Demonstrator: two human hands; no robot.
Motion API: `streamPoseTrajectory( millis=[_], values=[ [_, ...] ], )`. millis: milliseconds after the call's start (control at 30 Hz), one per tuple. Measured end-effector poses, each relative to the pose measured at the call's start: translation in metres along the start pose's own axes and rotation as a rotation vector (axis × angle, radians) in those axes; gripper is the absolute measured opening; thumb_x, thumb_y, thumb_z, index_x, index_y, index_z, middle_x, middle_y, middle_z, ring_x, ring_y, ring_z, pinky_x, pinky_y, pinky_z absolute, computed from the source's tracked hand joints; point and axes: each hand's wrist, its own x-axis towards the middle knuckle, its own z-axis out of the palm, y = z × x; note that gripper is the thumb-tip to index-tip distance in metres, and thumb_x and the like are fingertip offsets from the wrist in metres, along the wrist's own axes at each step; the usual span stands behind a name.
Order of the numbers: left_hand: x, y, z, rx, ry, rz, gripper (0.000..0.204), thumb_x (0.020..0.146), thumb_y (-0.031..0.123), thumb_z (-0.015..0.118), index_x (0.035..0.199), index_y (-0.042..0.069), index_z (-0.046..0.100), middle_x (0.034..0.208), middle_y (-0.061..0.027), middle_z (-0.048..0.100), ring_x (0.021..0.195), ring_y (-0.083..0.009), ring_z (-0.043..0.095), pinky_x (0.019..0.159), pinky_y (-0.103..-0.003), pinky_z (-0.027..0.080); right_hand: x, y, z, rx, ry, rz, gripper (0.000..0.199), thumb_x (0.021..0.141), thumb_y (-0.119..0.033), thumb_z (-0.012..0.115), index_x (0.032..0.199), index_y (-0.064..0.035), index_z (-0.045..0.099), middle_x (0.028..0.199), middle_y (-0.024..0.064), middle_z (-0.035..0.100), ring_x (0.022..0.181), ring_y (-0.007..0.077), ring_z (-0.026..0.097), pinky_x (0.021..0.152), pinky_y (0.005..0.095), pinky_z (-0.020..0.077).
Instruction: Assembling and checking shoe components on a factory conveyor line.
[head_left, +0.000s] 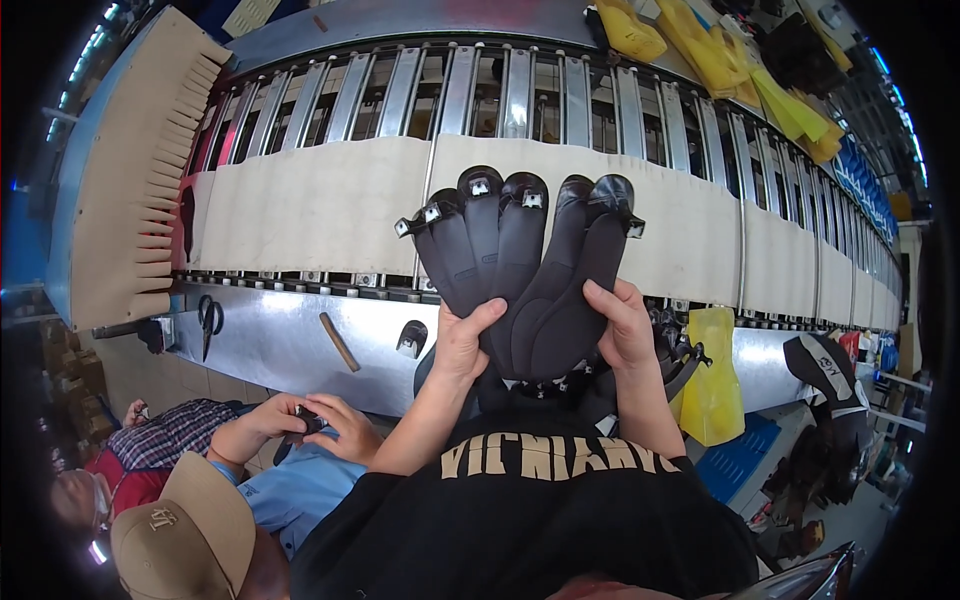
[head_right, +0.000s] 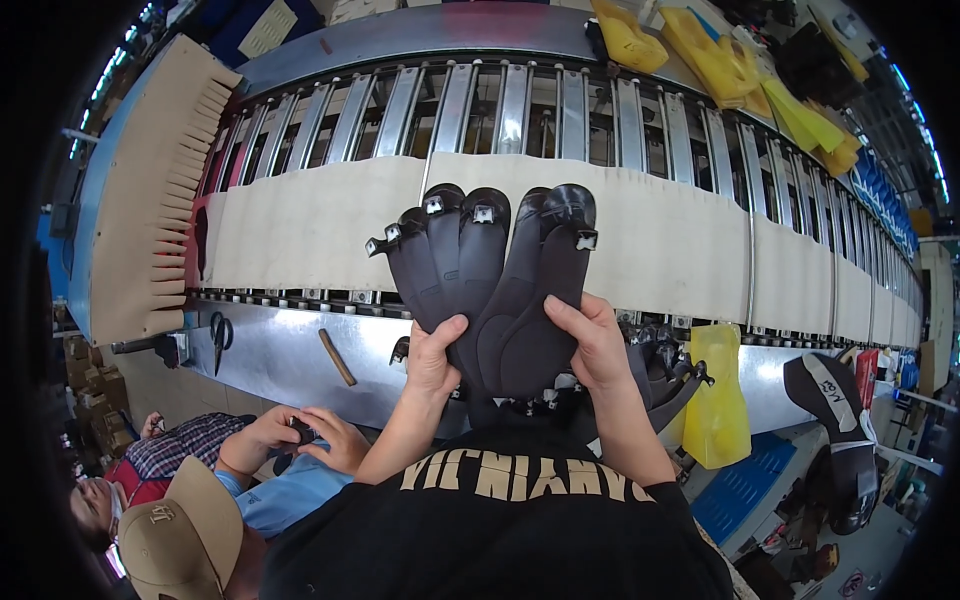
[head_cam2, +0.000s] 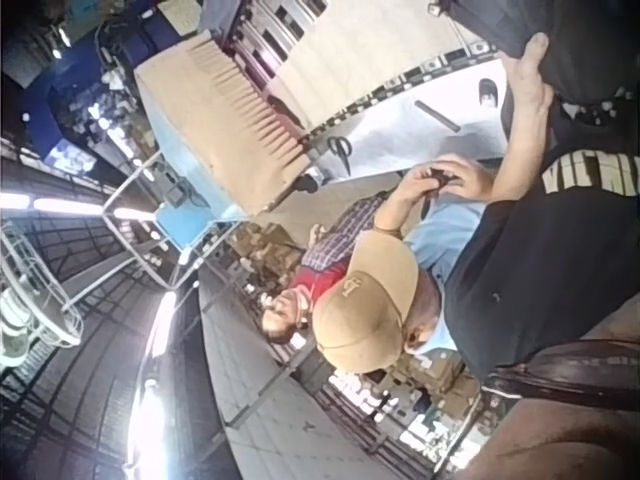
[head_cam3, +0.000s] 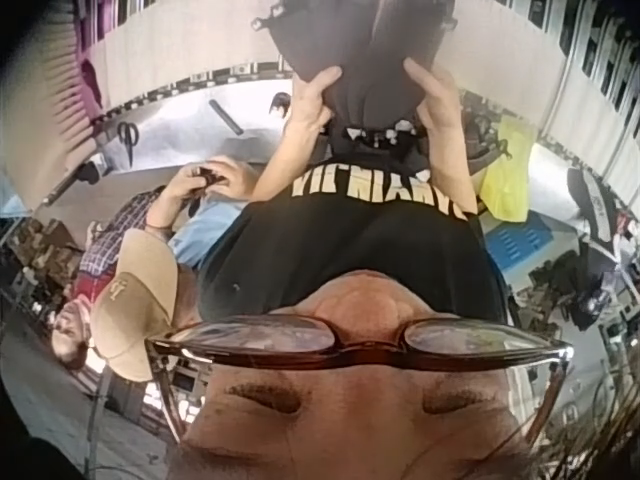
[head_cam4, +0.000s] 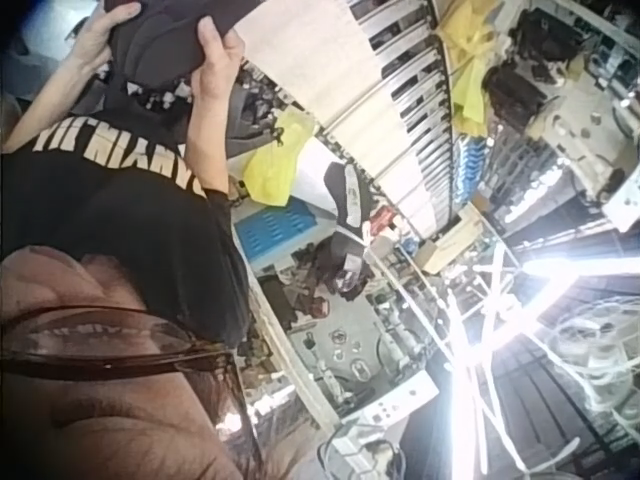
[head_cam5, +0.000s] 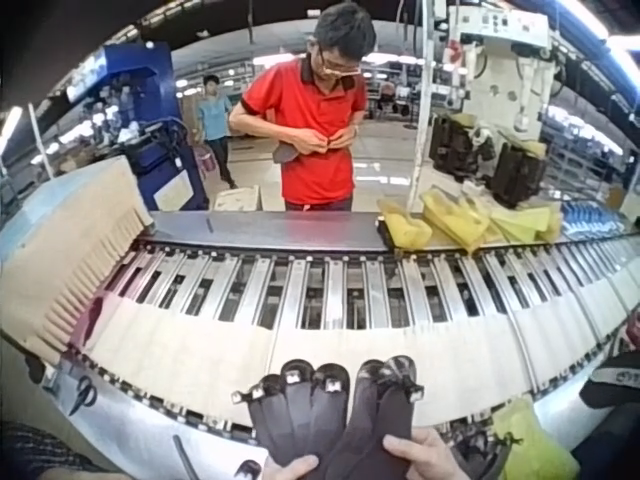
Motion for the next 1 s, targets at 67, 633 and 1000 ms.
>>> streamPoseTrajectory(
  millis=[67,633,1000],
  values=[
    [-0.004,-0.005,0.001,-0.01,0.0,0.005,0.047,0.074,-0.006,0.07,0.118,0.001,0.057,0.112,-0.0116,0.064,0.101,-0.0217,0.063,0.092,-0.035,0.049,-0.001,0.001,0.0,-0.06,-0.025,0.033,0.022,0.091,-0.01,0.06,0.108,0.0023,0.065,0.099,0.0082,0.068,0.085,0.0139,0.066,0.079,0.0276,0.0529],
    [-0.001,-0.004,0.01,-0.006,0.157,0.041,0.043,0.075,-0.004,0.068,0.117,0.0,0.056,0.109,-0.0117,0.064,0.096,-0.0212,0.063,0.089,-0.033,0.051,-0.008,0.013,0.012,0.461,-0.13,-0.084,0.039,0.1,-0.027,0.045,0.127,0.0018,0.046,0.125,0.0109,0.053,0.115,0.0184,0.052,0.099,0.0355,0.0423],
    [0.001,-0.007,0.009,-0.005,0.177,-0.042,0.048,0.078,-0.002,0.065,0.123,0.0,0.048,0.109,-0.0121,0.061,0.097,-0.0227,0.063,0.09,-0.035,0.051,-0.008,0.022,0.004,0.396,-0.12,-0.056,0.034,0.092,-0.005,0.055,0.126,-0.0008,0.051,0.134,0.0178,0.05,0.119,0.0265,0.053,0.102,0.041,0.0433]
  ],
)
